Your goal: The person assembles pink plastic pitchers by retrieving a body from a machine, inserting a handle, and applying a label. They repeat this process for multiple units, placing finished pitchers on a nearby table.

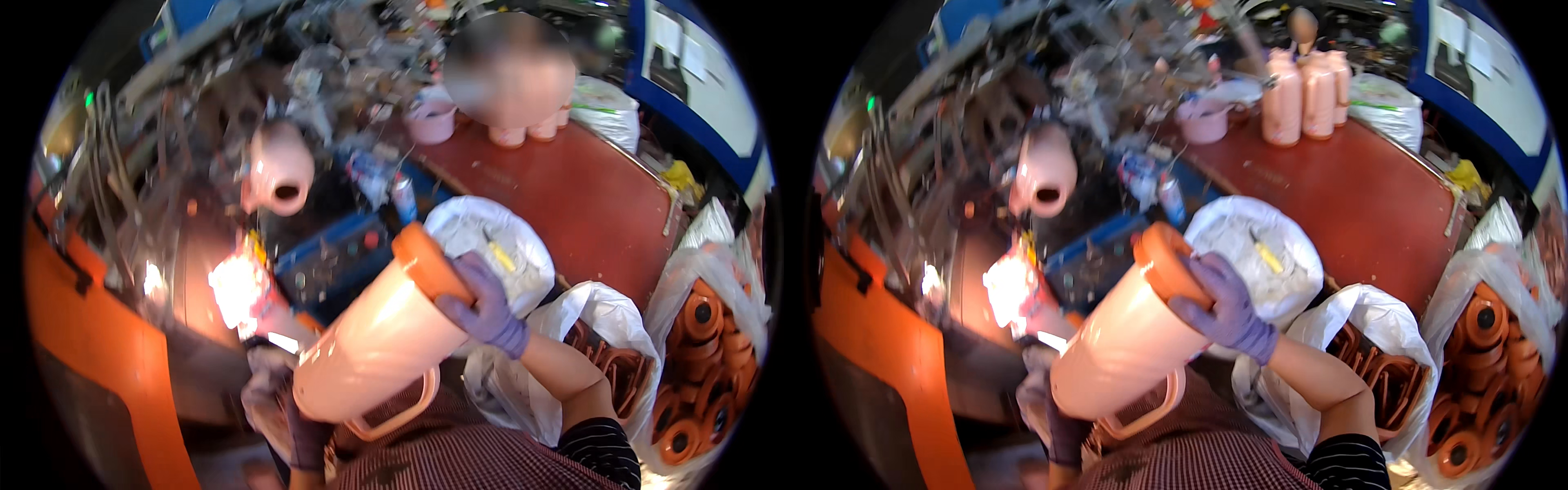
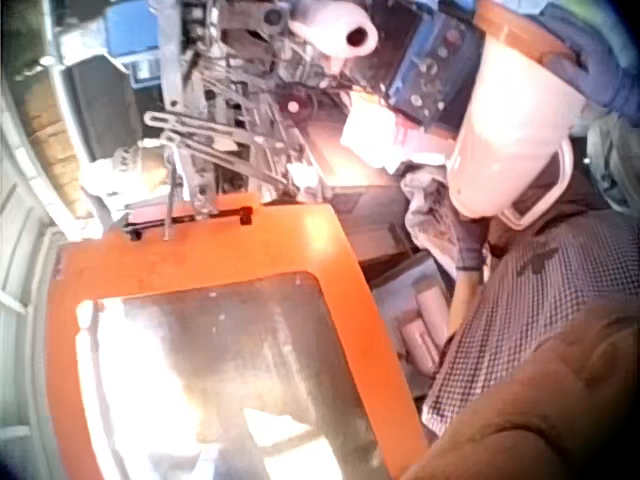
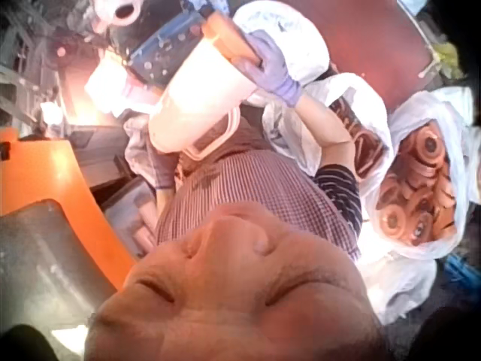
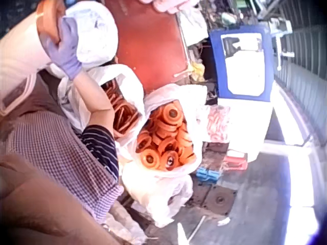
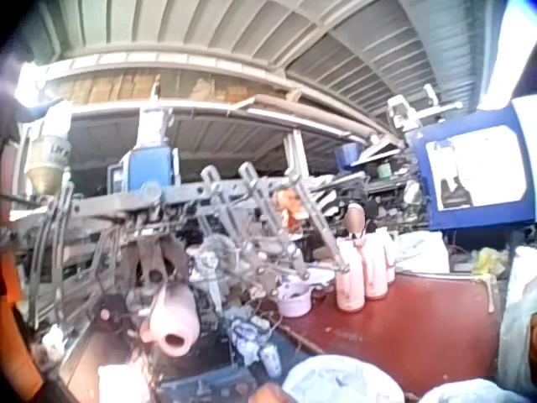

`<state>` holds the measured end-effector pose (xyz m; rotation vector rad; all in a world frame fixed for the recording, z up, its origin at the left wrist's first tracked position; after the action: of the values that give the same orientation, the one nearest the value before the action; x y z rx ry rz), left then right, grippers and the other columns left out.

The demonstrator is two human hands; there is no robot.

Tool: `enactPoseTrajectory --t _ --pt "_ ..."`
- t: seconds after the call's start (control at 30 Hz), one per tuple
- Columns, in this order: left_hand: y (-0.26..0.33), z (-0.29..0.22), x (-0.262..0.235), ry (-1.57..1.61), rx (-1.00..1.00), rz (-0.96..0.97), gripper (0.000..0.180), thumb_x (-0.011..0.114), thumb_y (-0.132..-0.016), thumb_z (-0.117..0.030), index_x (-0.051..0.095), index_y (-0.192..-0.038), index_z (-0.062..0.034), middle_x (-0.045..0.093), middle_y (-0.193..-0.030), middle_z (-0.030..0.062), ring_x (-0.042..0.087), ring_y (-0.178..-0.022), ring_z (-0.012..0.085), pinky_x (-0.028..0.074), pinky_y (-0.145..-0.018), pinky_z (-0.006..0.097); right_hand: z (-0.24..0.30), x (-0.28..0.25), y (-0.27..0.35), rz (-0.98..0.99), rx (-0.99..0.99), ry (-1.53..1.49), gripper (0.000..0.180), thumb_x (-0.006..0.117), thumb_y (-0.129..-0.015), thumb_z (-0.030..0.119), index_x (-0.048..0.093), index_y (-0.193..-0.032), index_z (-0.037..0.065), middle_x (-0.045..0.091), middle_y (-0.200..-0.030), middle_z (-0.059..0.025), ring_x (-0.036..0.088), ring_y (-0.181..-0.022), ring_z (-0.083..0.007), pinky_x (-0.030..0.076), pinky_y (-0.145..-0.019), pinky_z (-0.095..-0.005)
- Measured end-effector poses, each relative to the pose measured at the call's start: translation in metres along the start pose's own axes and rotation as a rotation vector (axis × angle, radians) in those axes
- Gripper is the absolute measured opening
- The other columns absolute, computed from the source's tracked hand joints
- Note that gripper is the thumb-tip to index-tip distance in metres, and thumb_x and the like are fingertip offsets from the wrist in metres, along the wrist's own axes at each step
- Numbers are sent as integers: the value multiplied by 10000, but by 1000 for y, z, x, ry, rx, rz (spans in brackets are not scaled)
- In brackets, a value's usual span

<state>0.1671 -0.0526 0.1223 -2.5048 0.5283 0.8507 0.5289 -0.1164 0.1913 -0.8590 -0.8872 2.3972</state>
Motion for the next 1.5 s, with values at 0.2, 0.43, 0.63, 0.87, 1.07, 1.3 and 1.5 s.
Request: enactPoseTrajectory --t 0.2,0.43,0.63,0.87,1.07,1.3,1.5 --pt "30 45 12 279 -172 -158 544 793 -779 -55 516 -1246 -17 656 -1222 135 651 -1117 235 538 -910 372 26 8 13 29 -23 -5 559 723 -772 170 594 -1249 -89 544 -954 -158 542 -834 -291 469 -768 -363" --pt "50 93 -8 183 -163 -343 454 732 -851 -55 467 -1217 -13 637 -1214 142 643 -1085 230 530 -871 353 38 22 24 67 -49 -27 518 628 -839 172 575 -1252 -137 553 -930 -171 523 -810 -285 455 -745 -361" --pt "44 105 -43 228 -187 -314 423 653 -924 -89 477 -1295 16 635 -1216 143 622 -1113 218 503 -927 344 49 49 11 32 9 -51 467 564 -895 166 575 -1241 -147 565 -913 -173 529 -810 -280 452 -729 -362" --pt "27 127 -63 82 27 -461 431 662 -920 -110 498 -1299 13 595 -1270 145 582 -1153 225 467 -984 359 42 90 32 -83 81 9 365 567 -886 107 615 -1181 -103 585 -922 -182 547 -797 -293 461 -745 -384" --pt "16 89 -101 649 -91 -361 509 527 -970 -336 486 -1352 -2 543 -1319 134 559 -1147 204 474 -969 367 -43 124 100 302 778 282 480 442 -1010 363 621 -1192 -43 637 -1085 -236 589 -1018 -377 421 -982 -440" --pt "-40 87 -111 305 -74 -266 561 542 -949 -306 501 -1408 14 550 -1340 196 592 -1128 252 508 -920 399 14 -5 133 -28 447 230 283 617 -942 88 644 -1222 53 669 -1032 -126 670 -918 -224 543 -822 -350" --pt "-44 82 -62 249 -121 147 744 664 -829 -275 396 -1462 10 499 -1405 184 480 -1287 289 346 -1112 421 -1 -174 218 785 591 1519 236 616 -844 136 675 -1068 176 627 -1026 -42 624 -1041 -226 499 -888 -393"
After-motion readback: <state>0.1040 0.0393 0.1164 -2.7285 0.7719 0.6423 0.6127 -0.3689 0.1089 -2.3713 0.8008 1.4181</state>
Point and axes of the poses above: each hand's wrist, its own y-axis away from the middle knuckle, its own x-axis out of the palm, z = x × y, the point moved 4 cm from there along -y, towards the middle knuckle
